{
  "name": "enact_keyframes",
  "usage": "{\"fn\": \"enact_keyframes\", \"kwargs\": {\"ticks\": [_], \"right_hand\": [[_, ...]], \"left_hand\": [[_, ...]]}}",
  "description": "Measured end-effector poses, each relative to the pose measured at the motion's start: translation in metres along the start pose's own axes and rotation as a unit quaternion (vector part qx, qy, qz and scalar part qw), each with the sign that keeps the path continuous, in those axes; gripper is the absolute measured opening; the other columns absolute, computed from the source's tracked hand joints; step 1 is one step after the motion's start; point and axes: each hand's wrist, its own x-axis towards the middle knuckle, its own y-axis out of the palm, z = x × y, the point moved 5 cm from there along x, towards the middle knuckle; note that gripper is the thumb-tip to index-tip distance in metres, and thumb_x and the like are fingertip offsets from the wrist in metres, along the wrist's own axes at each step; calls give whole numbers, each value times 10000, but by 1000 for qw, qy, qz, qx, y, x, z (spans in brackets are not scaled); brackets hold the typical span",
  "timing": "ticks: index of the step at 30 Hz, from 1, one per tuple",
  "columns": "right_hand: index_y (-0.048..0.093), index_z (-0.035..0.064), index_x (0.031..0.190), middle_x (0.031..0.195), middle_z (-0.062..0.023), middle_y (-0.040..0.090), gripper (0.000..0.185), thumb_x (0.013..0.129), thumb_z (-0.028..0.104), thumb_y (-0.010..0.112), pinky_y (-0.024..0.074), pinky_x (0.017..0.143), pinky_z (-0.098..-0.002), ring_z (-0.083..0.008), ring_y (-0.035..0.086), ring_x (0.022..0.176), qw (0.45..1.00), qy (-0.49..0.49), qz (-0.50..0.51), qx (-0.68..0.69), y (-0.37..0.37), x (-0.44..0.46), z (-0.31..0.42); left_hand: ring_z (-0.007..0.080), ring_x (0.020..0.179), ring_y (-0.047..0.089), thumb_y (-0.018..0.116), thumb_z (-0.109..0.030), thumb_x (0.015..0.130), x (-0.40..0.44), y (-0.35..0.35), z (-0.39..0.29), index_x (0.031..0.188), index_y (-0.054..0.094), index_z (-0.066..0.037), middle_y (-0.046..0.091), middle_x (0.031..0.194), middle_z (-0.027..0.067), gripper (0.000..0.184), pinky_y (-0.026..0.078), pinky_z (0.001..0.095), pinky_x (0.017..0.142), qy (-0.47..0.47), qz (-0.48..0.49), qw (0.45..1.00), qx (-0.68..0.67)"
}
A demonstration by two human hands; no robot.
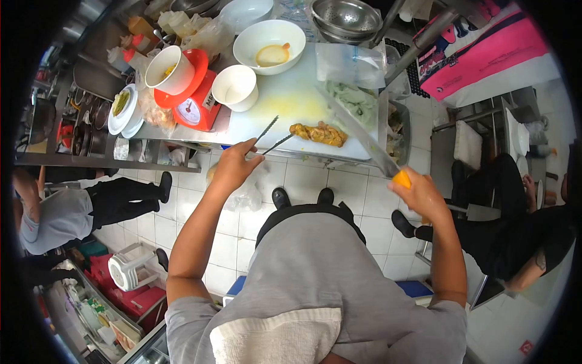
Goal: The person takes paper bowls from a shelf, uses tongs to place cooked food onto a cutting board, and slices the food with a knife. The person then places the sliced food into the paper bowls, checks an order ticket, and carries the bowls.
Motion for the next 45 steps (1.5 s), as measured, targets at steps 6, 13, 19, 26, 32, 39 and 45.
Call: {"fn": "enact_keyframes", "kwargs": {"ticks": [6, 13, 19, 26, 32, 39, 45], "right_hand": [[586, 152, 1231, 894, -135, 675, 448, 830, 321, 694, 511, 706, -444, -358, 647, 837, 917, -259, -291, -84, -32, 73, 10], [576, 197, 1248, 955, -118, 633, 452, 820, 279, 697, 513, 719, -437, -350, 635, 867, 884, -310, -320, -142, -51, 116, 32], [579, 179, 1236, 962, -114, 637, 439, 824, 277, 696, 510, 734, -425, -352, 631, 883, 912, -284, -269, -125, -60, 77, 18], [611, 86, 1213, 1054, -144, 664, 413, 826, 187, 715, 499, 831, -348, -309, 644, 943, 942, -235, -227, 73, -28, 32, -14], [614, 89, 1212, 1057, -133, 667, 393, 836, 160, 706, 502, 831, -340, -297, 646, 942, 944, -211, -240, 76, -5, 38, -20], [619, 79, 1206, 1014, -137, 666, 391, 829, 133, 706, 498, 815, -335, -273, 645, 904, 933, -202, -275, 111, -11, 26, -44], [626, 92, 1198, 1004, -125, 672, 382, 833, 167, 707, 502, 806, -340, -282, 650, 898, 932, -184, -297, 97, -24, 21, -45]], "left_hand": [[196, 637, 650, 749, -202, 799, 5, -5, 20, 1270, 574, -1, 695, 987, 146, 541, 522, 324, 634, -62, -51, 995, -66], [330, 891, 645, 728, -223, 793, 36, 10, 9, 1259, 552, -20, 679, 991, 146, 538, 519, 410, 759, 6, -141, 984, 110], [299, 928, 592, 736, -225, 763, 56, 32, 21, 1190, 596, -19, 639, 1032, 113, 495, 515, 414, 725, 54, -208, 943, 253], [278, 957, 580, 715, -170, 784, 51, 32, 29, 1186, 601, -35, 622, 1089, 101, 439, 492, 406, 781, 125, -224, 949, 185], [292, 1014, 561, 704, -136, 789, 48, 20, 32, 1204, 586, -38, 617, 1139, 101, 443, 461, 404, 838, 138, -259, 923, 250], [319, 970, 562, 704, -102, 783, 35, 43, -21, 1184, 597, -16, 612, 1033, 148, 425, 478, 409, 814, 195, -190, 948, 164], [315, 864, 581, 697, -90, 795, 39, 64, -34, 1123, 617, -18, 577, 929, 145, 345, 494, 417, 747, 150, -163, 960, 170]]}}
